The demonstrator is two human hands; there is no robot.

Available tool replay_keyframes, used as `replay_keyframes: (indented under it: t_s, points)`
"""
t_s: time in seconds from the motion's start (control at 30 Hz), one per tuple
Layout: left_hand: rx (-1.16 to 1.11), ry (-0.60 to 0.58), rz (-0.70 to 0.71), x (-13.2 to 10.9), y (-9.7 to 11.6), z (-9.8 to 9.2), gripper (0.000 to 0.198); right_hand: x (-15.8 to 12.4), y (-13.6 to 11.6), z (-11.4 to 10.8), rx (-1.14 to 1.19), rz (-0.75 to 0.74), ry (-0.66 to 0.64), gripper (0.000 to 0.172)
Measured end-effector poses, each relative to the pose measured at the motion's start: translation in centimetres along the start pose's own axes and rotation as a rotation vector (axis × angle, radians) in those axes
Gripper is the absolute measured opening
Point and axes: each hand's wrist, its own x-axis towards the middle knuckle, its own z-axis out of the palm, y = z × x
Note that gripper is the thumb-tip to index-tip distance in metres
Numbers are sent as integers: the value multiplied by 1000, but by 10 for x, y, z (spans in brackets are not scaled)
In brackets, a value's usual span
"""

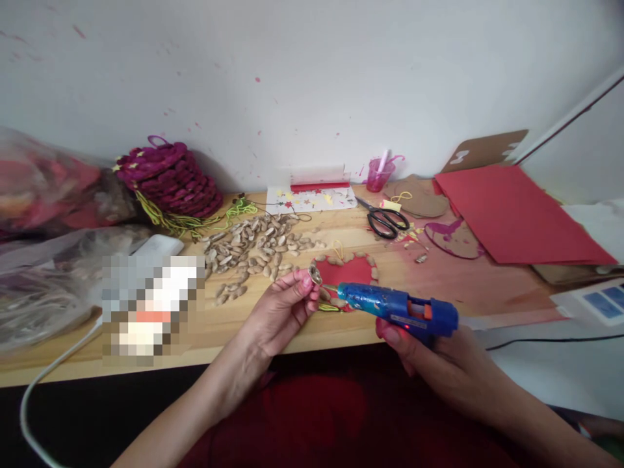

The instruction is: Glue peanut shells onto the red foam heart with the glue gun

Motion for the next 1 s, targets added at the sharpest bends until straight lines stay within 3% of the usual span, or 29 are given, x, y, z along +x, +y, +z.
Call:
replay_keyframes:
  t_s: [1.0]
  points:
    - [10, -3, 20, 1, -1, 2, 25, 0, 3, 1, -5, -48, 43, 31]
